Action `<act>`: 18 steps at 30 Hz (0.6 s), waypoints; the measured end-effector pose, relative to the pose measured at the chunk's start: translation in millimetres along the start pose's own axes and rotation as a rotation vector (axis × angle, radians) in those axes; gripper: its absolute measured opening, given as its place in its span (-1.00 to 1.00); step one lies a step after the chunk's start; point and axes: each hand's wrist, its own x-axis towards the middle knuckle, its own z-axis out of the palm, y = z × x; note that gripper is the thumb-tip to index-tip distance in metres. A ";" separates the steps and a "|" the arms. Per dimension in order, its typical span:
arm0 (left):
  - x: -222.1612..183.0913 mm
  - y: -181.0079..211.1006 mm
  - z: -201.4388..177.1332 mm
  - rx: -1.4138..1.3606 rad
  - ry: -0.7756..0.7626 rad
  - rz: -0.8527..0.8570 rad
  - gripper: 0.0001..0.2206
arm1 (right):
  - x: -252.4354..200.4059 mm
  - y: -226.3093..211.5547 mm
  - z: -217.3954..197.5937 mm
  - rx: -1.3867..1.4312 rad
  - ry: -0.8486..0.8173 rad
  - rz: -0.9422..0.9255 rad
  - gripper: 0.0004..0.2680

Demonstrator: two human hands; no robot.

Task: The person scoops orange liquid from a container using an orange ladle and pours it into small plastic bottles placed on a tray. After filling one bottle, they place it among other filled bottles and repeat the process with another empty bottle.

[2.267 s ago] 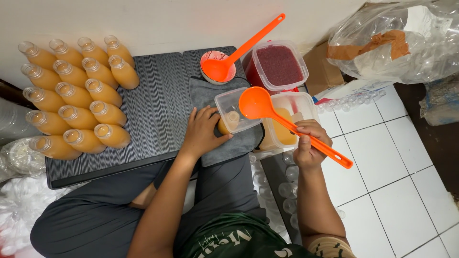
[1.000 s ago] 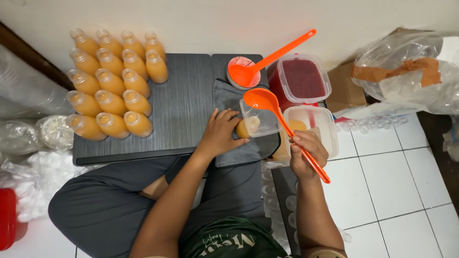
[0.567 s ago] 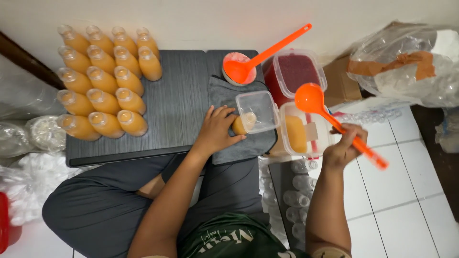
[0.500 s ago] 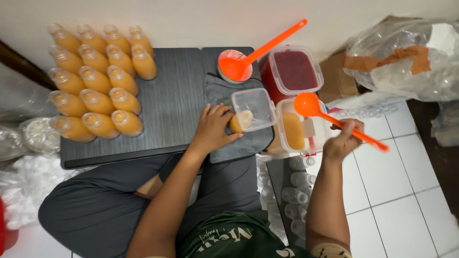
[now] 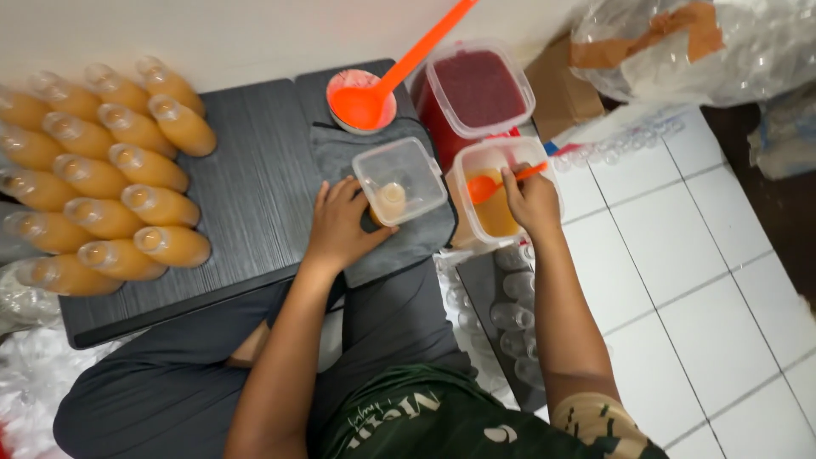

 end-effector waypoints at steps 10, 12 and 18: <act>0.9 -2.6 0.1 -0.030 -0.047 -0.012 -0.39 | 6.8 7.6 1.0 -0.047 -0.079 0.041 -0.81; 0.9 -2.2 -0.7 -0.033 -0.058 -0.013 -0.39 | 7.1 10.6 2.4 -0.018 -0.086 0.033 -0.79; 1.6 3.1 -7.4 -0.036 -0.073 -0.011 -0.39 | 9.8 15.4 4.4 -0.001 -0.072 0.035 -0.82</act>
